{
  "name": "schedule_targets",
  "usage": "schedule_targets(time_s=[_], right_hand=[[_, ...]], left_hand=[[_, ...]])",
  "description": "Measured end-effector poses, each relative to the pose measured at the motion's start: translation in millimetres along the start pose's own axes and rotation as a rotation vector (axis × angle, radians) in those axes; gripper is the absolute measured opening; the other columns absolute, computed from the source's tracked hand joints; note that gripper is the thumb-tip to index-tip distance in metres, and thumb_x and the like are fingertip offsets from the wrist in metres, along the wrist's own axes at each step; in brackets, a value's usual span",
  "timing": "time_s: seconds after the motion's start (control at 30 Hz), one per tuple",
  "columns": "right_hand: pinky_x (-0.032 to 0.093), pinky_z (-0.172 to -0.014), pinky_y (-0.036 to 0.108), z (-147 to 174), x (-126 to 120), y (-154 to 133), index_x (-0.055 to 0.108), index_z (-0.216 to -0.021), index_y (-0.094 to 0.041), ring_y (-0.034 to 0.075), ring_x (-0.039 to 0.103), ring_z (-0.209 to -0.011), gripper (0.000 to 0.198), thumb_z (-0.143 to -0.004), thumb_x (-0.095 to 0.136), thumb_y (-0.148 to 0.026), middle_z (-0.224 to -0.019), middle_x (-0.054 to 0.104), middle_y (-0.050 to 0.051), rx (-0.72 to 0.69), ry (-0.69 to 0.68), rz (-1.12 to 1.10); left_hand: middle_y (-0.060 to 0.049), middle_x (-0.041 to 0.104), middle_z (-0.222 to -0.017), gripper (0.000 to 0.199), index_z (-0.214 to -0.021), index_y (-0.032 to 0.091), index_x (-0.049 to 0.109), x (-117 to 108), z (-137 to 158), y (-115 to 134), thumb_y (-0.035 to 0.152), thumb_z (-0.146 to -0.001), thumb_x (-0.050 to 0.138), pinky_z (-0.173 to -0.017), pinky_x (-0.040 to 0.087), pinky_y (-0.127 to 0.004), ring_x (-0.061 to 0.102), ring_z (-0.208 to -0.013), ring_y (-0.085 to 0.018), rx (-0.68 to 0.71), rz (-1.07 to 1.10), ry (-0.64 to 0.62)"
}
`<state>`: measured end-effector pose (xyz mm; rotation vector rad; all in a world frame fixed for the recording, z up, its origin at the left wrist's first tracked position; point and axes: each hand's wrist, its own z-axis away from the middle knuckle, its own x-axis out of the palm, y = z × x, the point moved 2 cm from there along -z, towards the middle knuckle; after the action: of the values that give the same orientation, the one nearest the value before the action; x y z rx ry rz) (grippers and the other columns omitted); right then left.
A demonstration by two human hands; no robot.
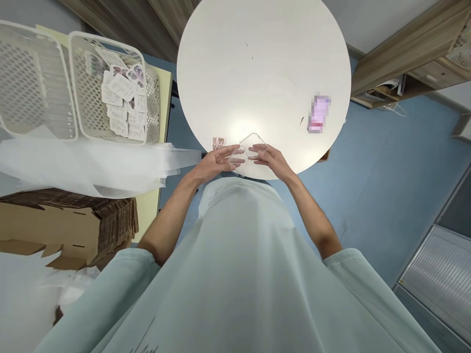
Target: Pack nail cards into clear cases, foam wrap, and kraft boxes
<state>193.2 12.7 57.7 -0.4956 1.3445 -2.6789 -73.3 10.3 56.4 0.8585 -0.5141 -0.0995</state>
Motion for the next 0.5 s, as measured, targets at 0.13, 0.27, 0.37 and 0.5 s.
schedule_targets(time_s=[0.13,0.27,0.37,0.5], right_hand=[[0.069,-0.112,0.048,-19,1,10,0.076,-0.111,-0.028,0.024,0.080,-0.110,0.070,-0.077,0.092,-0.086,-0.123,0.083,0.007,-0.024,0.156,0.074],[0.071,-0.107,0.049,-33,3,16,0.077,-0.109,-0.026,0.023,0.078,-0.102,0.067,-0.077,0.094,-0.083,-0.105,0.080,0.005,-0.051,0.161,0.084],[0.072,-0.106,0.050,-38,6,16,0.078,-0.111,-0.026,0.023,0.077,-0.098,0.066,-0.078,0.094,-0.080,-0.100,0.079,0.004,-0.051,0.135,0.101],[0.072,-0.105,0.050,-44,16,15,0.079,-0.114,-0.025,0.023,0.079,-0.094,0.068,-0.078,0.095,-0.079,-0.098,0.079,0.004,-0.035,0.098,0.127]], left_hand=[[-0.017,0.076,-0.154,0.080,-0.143,0.025,0.082,-2,-1,-8,0.041,-0.068,0.109,-0.120,0.062,-0.064,0.074,-0.141,-0.045,-0.007,-0.033,0.042],[-0.019,0.072,-0.159,0.081,-0.148,0.025,0.078,-6,-5,-12,0.043,-0.074,0.104,-0.120,0.063,-0.060,0.074,-0.141,-0.042,0.001,-0.112,0.151],[-0.021,0.067,-0.165,0.085,-0.157,0.025,0.071,-8,-9,-11,0.042,-0.079,0.099,-0.119,0.063,-0.060,0.078,-0.134,-0.038,0.033,-0.129,0.165],[-0.020,0.073,-0.159,0.076,-0.155,0.023,0.071,-10,-10,-8,0.043,-0.085,0.094,-0.116,0.065,-0.060,0.081,-0.129,-0.036,0.050,-0.119,0.148]])
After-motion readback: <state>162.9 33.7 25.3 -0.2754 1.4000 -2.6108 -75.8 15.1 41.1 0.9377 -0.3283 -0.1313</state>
